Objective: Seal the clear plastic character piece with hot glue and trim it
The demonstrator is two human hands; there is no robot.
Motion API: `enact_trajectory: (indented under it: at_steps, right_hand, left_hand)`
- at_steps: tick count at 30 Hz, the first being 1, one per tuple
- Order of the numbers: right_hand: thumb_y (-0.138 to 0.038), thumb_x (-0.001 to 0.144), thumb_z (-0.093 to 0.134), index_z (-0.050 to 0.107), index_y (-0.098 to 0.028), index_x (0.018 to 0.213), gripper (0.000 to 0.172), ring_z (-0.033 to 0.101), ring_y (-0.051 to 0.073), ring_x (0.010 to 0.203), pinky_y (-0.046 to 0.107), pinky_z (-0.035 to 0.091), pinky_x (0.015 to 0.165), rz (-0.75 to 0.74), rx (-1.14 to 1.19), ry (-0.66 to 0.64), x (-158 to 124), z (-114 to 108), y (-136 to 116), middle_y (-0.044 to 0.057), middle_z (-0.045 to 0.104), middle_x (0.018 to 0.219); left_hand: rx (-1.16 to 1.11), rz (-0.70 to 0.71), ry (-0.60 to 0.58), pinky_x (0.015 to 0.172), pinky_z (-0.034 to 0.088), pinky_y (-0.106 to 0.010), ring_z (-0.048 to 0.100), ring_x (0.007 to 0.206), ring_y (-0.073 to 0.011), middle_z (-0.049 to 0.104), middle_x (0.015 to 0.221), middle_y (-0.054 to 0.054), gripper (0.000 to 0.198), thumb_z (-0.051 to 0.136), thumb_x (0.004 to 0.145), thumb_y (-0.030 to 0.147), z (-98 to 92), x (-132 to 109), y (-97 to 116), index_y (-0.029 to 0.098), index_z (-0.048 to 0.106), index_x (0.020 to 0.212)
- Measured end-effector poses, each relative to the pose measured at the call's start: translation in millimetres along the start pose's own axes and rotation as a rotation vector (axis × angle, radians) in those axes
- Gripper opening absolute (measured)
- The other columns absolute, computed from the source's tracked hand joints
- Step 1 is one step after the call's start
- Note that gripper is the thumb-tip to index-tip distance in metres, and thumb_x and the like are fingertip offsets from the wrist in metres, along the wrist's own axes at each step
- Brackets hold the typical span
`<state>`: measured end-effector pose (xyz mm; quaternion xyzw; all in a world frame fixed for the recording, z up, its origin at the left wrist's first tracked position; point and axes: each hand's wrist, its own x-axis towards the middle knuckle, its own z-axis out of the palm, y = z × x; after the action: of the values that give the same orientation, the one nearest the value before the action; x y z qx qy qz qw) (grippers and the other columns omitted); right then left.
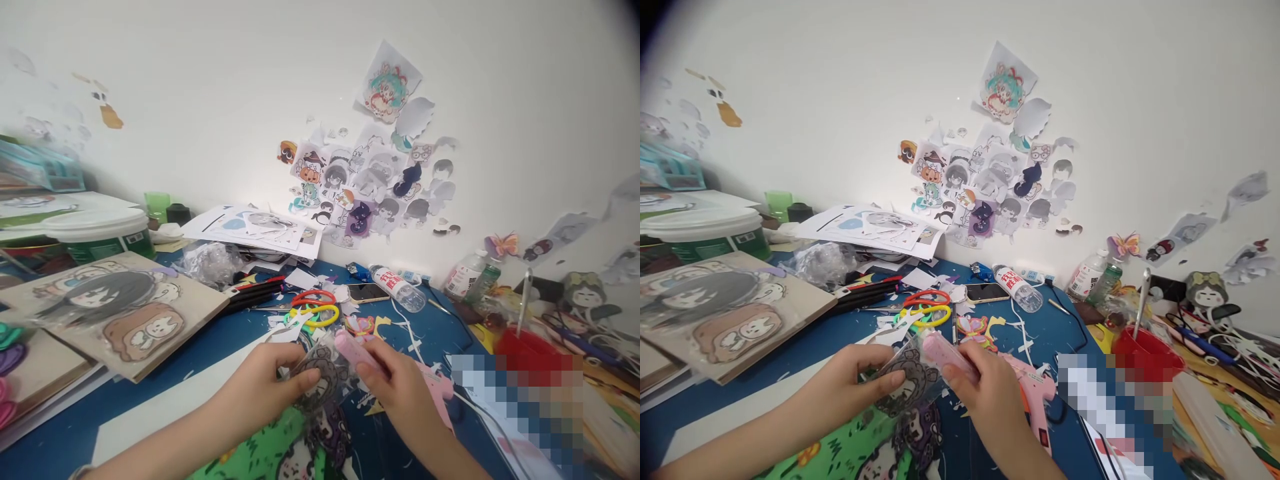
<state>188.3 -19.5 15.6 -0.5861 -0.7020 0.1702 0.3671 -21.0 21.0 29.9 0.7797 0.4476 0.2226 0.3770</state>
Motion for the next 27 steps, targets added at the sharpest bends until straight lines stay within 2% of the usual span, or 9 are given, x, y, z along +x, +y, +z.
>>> enact_trajectory:
  at_steps: [2, 4, 8, 10, 13, 18, 21, 24, 27]
  right_hand:
    - [-0.062, 0.079, 0.045, 0.055, -0.020, 0.071, 0.044, 0.044, 0.016, 0.054, 0.026, 0.027, 0.051, 0.003, -0.150, 0.148, -2.4, 2.3, -1.8, -0.001, 0.049, 0.057]
    - [-0.063, 0.079, 0.045, 0.055, -0.020, 0.071, 0.045, 0.045, 0.016, 0.054, 0.026, 0.029, 0.051, 0.018, -0.131, 0.162, -2.7, 3.3, -2.7, 0.000, 0.050, 0.057]
    - [-0.063, 0.084, 0.037, 0.052, -0.020, 0.075, 0.046, 0.037, 0.012, 0.048, 0.024, 0.030, 0.046, 0.096, 0.287, -0.050, 3.7, -1.9, 0.1, -0.003, 0.041, 0.056]
    - [-0.067, 0.084, 0.031, 0.050, -0.020, 0.075, 0.051, 0.034, 0.011, 0.045, 0.025, 0.029, 0.044, 0.141, 0.455, -0.028, 7.1, -6.1, 3.2, -0.003, 0.040, 0.057]
    - [-0.071, 0.081, 0.031, 0.051, -0.020, 0.079, 0.055, 0.034, 0.011, 0.045, 0.026, 0.028, 0.044, 0.122, 0.505, -0.034, 8.4, -9.6, 5.5, -0.003, 0.040, 0.058]
    - [-0.065, 0.083, 0.038, 0.047, -0.019, 0.068, 0.049, 0.031, 0.010, 0.047, 0.024, 0.023, 0.045, 0.042, 0.422, -0.283, 4.5, -7.3, 0.5, -0.006, 0.034, 0.053]
    - [-0.063, 0.084, 0.036, 0.049, -0.019, 0.063, 0.051, 0.037, 0.012, 0.050, 0.024, 0.024, 0.048, -0.044, 0.153, -0.185, 2.7, -4.9, -2.3, -0.003, 0.040, 0.055]
    - [-0.065, 0.082, 0.039, 0.057, -0.019, 0.066, 0.052, 0.047, 0.016, 0.053, 0.026, 0.026, 0.050, -0.112, -0.184, 0.083, -0.3, -0.5, -3.0, 0.002, 0.052, 0.057]
    - [-0.066, 0.080, 0.042, 0.059, -0.020, 0.068, 0.050, 0.051, 0.019, 0.055, 0.027, 0.028, 0.051, -0.124, -0.269, 0.246, -3.0, 2.7, -2.5, 0.004, 0.056, 0.057]
  left_hand:
    - [-0.007, -0.008, 0.022, 0.056, 0.028, -0.024, 0.036, 0.061, -0.0148, 0.034, 0.058, 0.004, 0.032, 0.045, 0.075, 0.044, 1.8, -0.1, 0.5, 0.020, 0.037, 0.054]
    - [-0.012, 0.002, 0.030, 0.056, 0.028, -0.024, 0.036, 0.062, -0.0149, 0.035, 0.059, 0.004, 0.032, 0.044, 0.075, 0.043, 1.4, 0.1, 0.4, 0.020, 0.037, 0.055]
    - [-0.034, 0.060, -0.030, 0.055, 0.026, -0.023, 0.035, 0.061, -0.0148, 0.033, 0.060, 0.004, 0.032, 0.043, 0.079, 0.044, -4.1, 0.2, 0.0, 0.021, 0.036, 0.057]
    - [-0.030, 0.090, -0.058, 0.055, 0.025, -0.024, 0.033, 0.061, -0.0144, 0.031, 0.060, 0.004, 0.032, 0.043, 0.079, 0.043, -6.0, -0.1, 0.3, 0.021, 0.035, 0.057]
    - [-0.014, 0.104, -0.077, 0.056, 0.025, -0.024, 0.031, 0.061, -0.0142, 0.031, 0.060, 0.004, 0.032, 0.045, 0.078, 0.040, -6.0, -0.9, 2.1, 0.020, 0.034, 0.056]
    - [0.028, 0.117, -0.096, 0.059, 0.028, -0.023, 0.037, 0.062, -0.0147, 0.039, 0.060, 0.004, 0.029, 0.049, 0.076, 0.037, -2.9, -2.7, 2.6, 0.020, 0.039, 0.055]
    - [0.068, 0.108, -0.092, 0.058, 0.028, -0.024, 0.038, 0.063, -0.0148, 0.041, 0.061, 0.004, 0.028, 0.048, 0.076, 0.037, 1.4, -3.7, 0.7, 0.020, 0.039, 0.056]
    - [0.070, 0.056, -0.097, 0.054, 0.025, -0.024, 0.034, 0.060, -0.0140, 0.035, 0.058, 0.005, 0.031, 0.045, 0.077, 0.038, 6.9, -4.6, 1.9, 0.020, 0.034, 0.055]
    - [0.026, 0.025, -0.091, 0.054, 0.025, -0.024, 0.032, 0.059, -0.0137, 0.032, 0.057, 0.005, 0.032, 0.044, 0.076, 0.040, 9.2, -5.1, 6.0, 0.021, 0.031, 0.054]
